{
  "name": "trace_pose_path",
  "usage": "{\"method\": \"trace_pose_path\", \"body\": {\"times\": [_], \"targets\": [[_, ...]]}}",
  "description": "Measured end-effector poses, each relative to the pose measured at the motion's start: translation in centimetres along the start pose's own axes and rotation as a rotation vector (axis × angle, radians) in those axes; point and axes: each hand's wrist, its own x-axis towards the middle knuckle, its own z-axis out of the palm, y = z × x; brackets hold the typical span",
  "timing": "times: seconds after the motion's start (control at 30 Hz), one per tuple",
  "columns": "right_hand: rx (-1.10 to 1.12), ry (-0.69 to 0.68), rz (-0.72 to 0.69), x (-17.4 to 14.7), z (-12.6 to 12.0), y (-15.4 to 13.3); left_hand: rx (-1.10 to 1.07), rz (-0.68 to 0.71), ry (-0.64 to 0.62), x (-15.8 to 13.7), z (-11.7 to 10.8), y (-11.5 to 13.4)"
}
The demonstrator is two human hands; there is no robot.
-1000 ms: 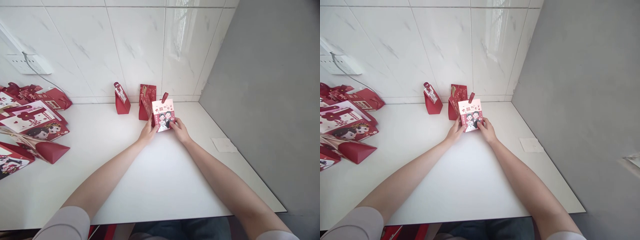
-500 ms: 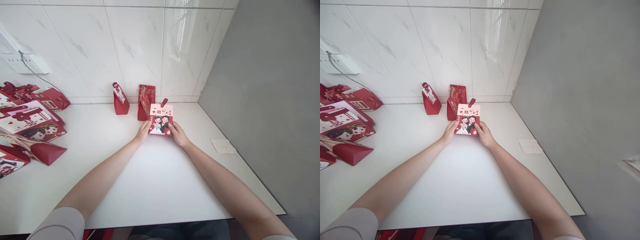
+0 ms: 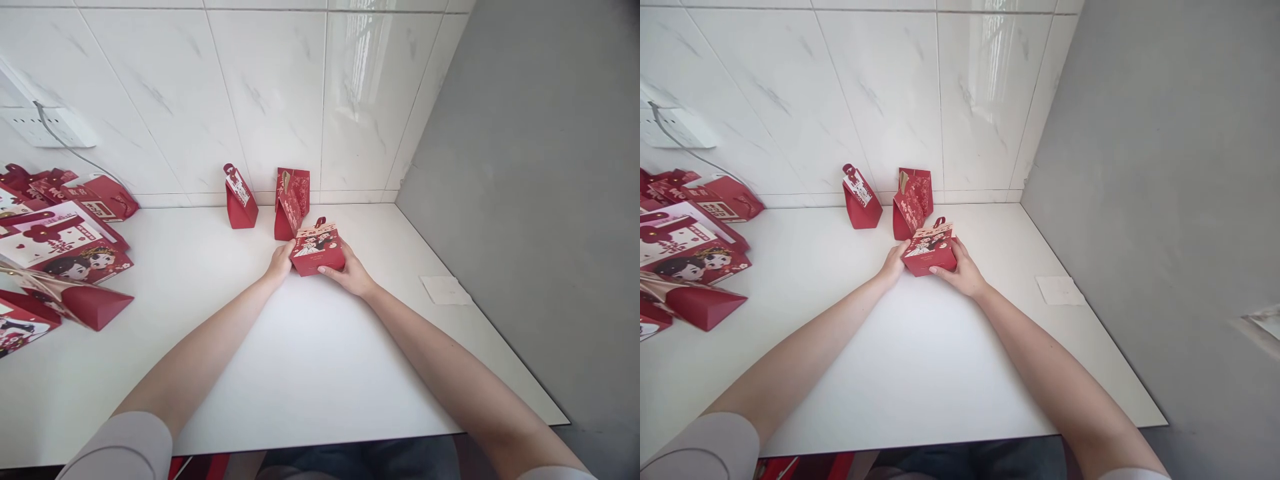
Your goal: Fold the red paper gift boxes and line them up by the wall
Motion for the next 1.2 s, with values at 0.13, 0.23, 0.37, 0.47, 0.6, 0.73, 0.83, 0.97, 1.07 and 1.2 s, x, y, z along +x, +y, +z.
{"method": "trace_pose_path", "body": {"times": [0.13,0.23,0.37,0.47,0.6,0.73,0.83,0.97,1.07,1.2], "targets": [[-0.056,-0.038,-0.011,0.0,-0.2,0.7,-0.047,-0.036,-0.053,-0.3,0.2,0.2],[-0.059,-0.034,0.024,-0.1,-0.4,1.1,-0.034,-0.062,-0.162,-0.7,0.2,0.4],[-0.047,-0.020,0.010,-0.1,-0.4,1.6,0.062,0.032,-0.230,-1.1,-0.2,0.6],[-0.034,0.003,-0.005,0.0,-0.5,2.0,0.129,0.106,-0.251,-1.1,-0.1,0.1],[-0.075,0.008,-0.036,0.2,-0.7,2.5,0.216,0.351,-0.219,-0.7,0.2,-0.8],[-0.099,-0.021,-0.052,0.2,-0.8,2.7,0.202,0.386,-0.286,-0.3,0.1,-1.0],[-0.133,-0.036,-0.015,0.2,-0.8,2.8,0.206,0.375,-0.297,-0.3,0.1,-1.0],[-0.178,-0.050,0.025,0.1,-0.9,2.8,0.309,0.369,-0.215,-0.3,0.1,-1.2],[-0.192,-0.052,0.039,0.1,-0.9,2.7,0.345,0.362,-0.187,-0.3,0.1,-1.5],[-0.202,-0.062,0.027,0.1,-0.9,2.5,0.399,0.417,-0.112,-0.1,0.1,-1.8]]}}
